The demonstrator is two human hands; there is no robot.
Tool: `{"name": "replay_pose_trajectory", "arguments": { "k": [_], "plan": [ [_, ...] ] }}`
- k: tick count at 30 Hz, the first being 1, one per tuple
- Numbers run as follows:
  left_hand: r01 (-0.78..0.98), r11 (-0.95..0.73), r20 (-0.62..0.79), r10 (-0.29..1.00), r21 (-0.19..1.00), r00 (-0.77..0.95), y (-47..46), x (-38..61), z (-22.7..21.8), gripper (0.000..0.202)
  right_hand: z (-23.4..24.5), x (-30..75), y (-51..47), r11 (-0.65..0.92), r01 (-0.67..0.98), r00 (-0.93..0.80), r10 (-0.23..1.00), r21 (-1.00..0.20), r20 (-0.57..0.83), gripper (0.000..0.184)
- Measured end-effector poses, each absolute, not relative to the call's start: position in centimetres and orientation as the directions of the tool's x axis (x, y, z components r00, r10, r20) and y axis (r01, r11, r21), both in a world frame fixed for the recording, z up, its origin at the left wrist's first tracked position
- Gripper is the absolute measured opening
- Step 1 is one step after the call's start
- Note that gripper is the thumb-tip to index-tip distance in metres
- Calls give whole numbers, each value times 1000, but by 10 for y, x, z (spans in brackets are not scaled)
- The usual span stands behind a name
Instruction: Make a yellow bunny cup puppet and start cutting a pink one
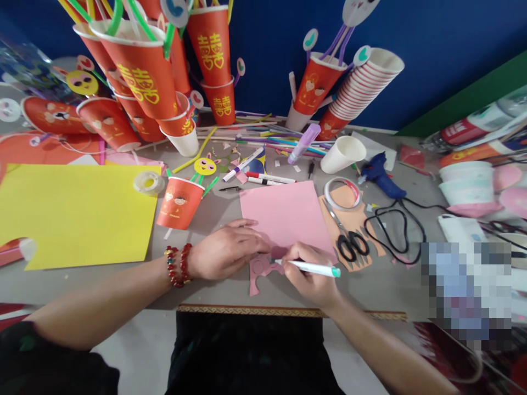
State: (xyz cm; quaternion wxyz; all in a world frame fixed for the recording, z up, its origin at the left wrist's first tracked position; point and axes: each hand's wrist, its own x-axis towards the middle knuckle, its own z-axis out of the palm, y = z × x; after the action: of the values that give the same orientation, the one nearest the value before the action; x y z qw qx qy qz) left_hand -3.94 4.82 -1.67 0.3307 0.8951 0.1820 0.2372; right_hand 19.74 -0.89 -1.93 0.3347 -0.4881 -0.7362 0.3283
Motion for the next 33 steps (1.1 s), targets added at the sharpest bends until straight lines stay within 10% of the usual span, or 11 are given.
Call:
{"name": "replay_pose_trajectory", "arguments": {
  "k": [33],
  "plan": [
    [168,-713,304,484,680,821,48,-40,-15,30,-21,198,-9,307,488,-308,936,-817,168,17]
  ]
}}
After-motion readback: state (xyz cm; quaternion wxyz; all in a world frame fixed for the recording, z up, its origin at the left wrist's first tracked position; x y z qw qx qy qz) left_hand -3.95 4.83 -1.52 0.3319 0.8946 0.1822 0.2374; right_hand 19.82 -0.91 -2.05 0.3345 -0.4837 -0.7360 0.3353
